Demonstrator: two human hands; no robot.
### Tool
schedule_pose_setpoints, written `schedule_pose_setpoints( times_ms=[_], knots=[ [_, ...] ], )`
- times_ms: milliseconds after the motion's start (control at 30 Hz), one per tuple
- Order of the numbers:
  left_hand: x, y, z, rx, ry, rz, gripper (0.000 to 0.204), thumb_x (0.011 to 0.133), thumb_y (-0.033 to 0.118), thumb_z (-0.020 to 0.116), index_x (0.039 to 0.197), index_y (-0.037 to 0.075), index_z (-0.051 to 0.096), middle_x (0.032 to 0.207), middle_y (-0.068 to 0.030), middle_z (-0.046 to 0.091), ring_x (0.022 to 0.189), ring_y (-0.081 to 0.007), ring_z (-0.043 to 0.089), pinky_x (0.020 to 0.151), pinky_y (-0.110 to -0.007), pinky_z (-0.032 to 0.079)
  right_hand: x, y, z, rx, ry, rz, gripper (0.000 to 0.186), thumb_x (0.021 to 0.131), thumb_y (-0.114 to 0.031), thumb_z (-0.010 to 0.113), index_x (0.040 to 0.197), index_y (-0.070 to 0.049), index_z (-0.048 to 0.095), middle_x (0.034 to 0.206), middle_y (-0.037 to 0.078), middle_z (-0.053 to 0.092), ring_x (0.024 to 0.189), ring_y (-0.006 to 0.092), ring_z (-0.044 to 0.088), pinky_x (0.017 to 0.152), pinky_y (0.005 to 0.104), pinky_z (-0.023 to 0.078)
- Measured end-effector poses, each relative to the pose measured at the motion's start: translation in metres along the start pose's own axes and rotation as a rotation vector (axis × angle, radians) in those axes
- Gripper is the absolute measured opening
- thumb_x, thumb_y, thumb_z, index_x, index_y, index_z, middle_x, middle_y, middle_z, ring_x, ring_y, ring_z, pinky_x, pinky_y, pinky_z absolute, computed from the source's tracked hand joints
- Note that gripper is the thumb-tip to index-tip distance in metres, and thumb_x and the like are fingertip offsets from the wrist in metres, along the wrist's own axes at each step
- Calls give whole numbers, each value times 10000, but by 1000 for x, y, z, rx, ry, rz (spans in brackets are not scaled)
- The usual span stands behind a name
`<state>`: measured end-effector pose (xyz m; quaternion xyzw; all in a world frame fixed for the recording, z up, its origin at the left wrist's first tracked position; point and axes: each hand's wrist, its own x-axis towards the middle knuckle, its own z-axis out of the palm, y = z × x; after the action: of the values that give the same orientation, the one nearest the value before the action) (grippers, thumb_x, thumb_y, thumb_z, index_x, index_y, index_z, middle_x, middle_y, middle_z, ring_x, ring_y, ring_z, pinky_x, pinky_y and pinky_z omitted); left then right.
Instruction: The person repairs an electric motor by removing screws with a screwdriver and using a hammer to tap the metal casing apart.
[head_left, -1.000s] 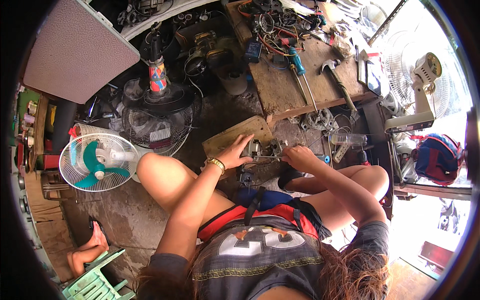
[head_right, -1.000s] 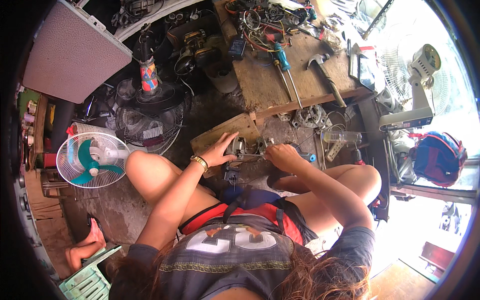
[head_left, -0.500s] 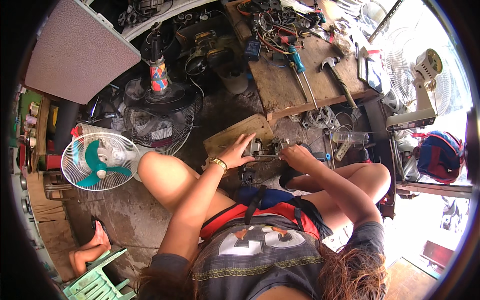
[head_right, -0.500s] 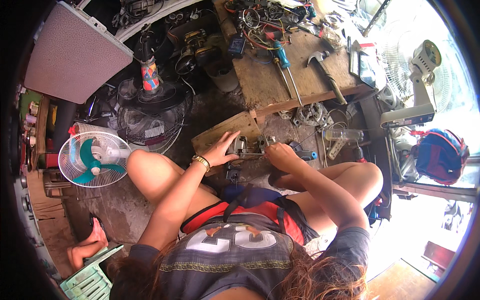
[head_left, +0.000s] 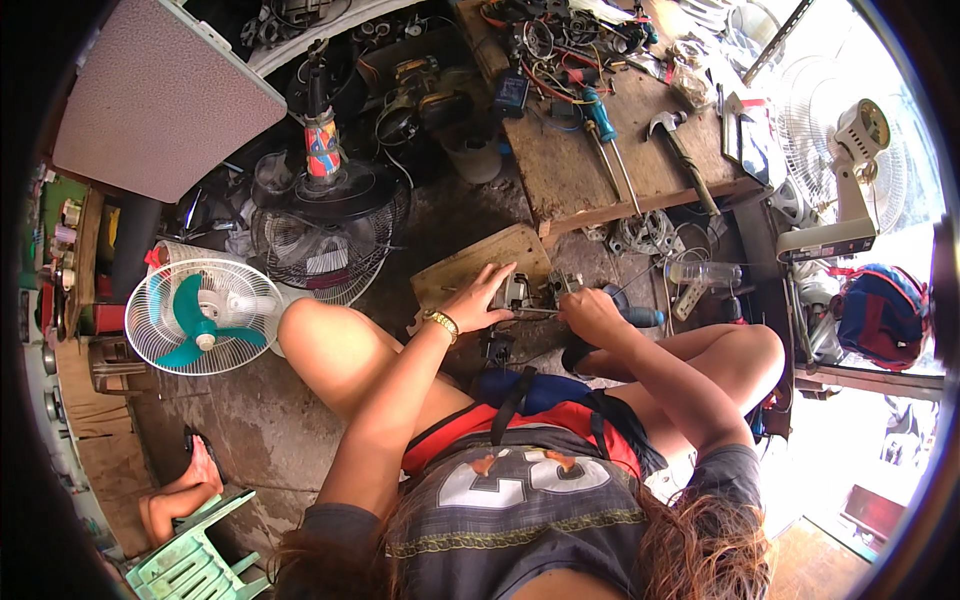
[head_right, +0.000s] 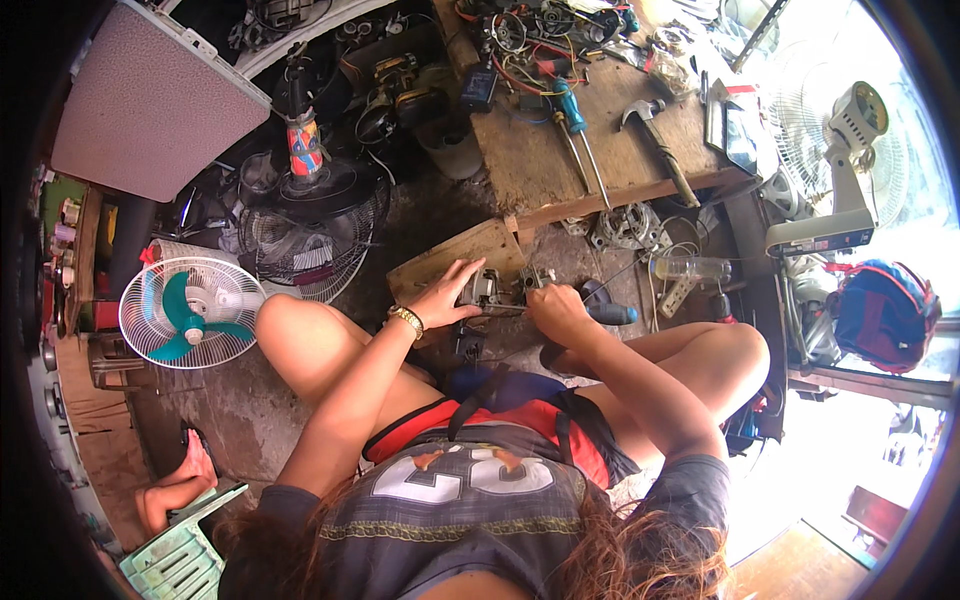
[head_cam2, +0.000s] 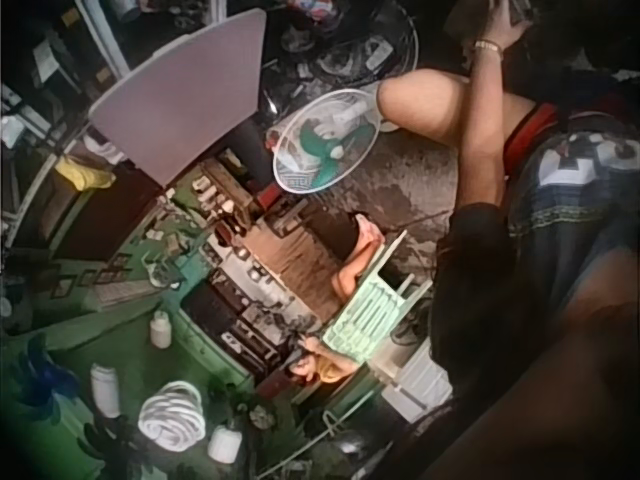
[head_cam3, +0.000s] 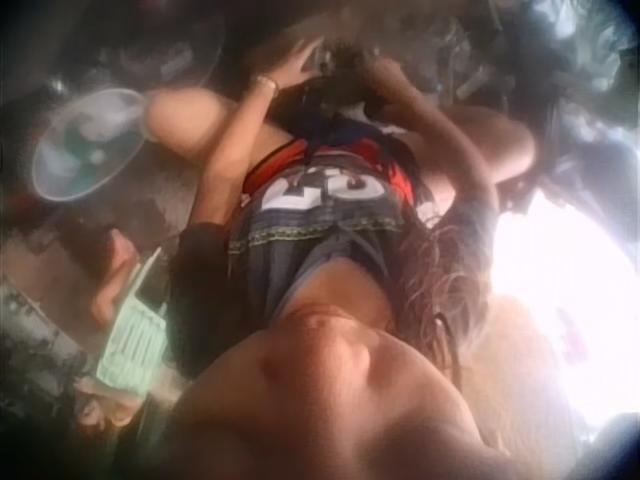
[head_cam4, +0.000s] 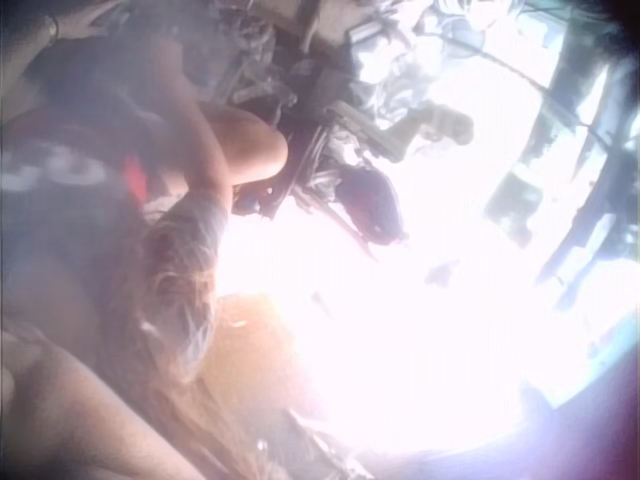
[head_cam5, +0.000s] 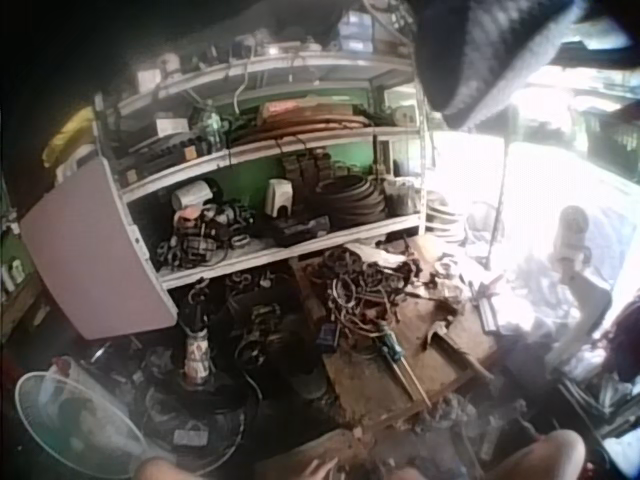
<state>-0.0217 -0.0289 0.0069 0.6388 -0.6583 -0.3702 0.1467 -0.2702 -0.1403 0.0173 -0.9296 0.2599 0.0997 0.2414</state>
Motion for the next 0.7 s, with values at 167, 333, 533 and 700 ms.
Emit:
schedule_pose_setpoints(
  times_ms=[167,333,533,700],
  knots=[
    [-3,-1,0,-23,27,30,937,797,300,777,1542,197,219,1453,-190,354,1294,-409,452,1045,-461,426,1,-15,-3,79,228,-15,222,834,-194,686,951,-33,585,771,174,665,783,365,679,683,473,529],
    [1,-4,3,-2,40,66,926,796,294,769,1537,188,223,1432,-200,367,1271,-413,475,1025,-462,443,2,-1,14,35,169,-28,277,798,-185,728,962,-35,561,788,170,670,804,366,680,684,478,527],
    [-1,-5,1,-8,51,62,915,797,281,749,1538,197,220,1426,-203,373,1267,-419,477,1024,-464,443,4,-19,3,25,227,31,258,816,-236,722,927,-30,615,764,181,679,759,362,689,675,456,546],
    [-3,5,-1,-1,37,19,878,814,274,727,1535,199,230,1430,-208,369,1274,-418,470,1034,-460,435,3,-15,15,26,125,13,311,786,-210,751,958,-38,557,774,174,670,776,377,675,681,462,534]
  ],
)
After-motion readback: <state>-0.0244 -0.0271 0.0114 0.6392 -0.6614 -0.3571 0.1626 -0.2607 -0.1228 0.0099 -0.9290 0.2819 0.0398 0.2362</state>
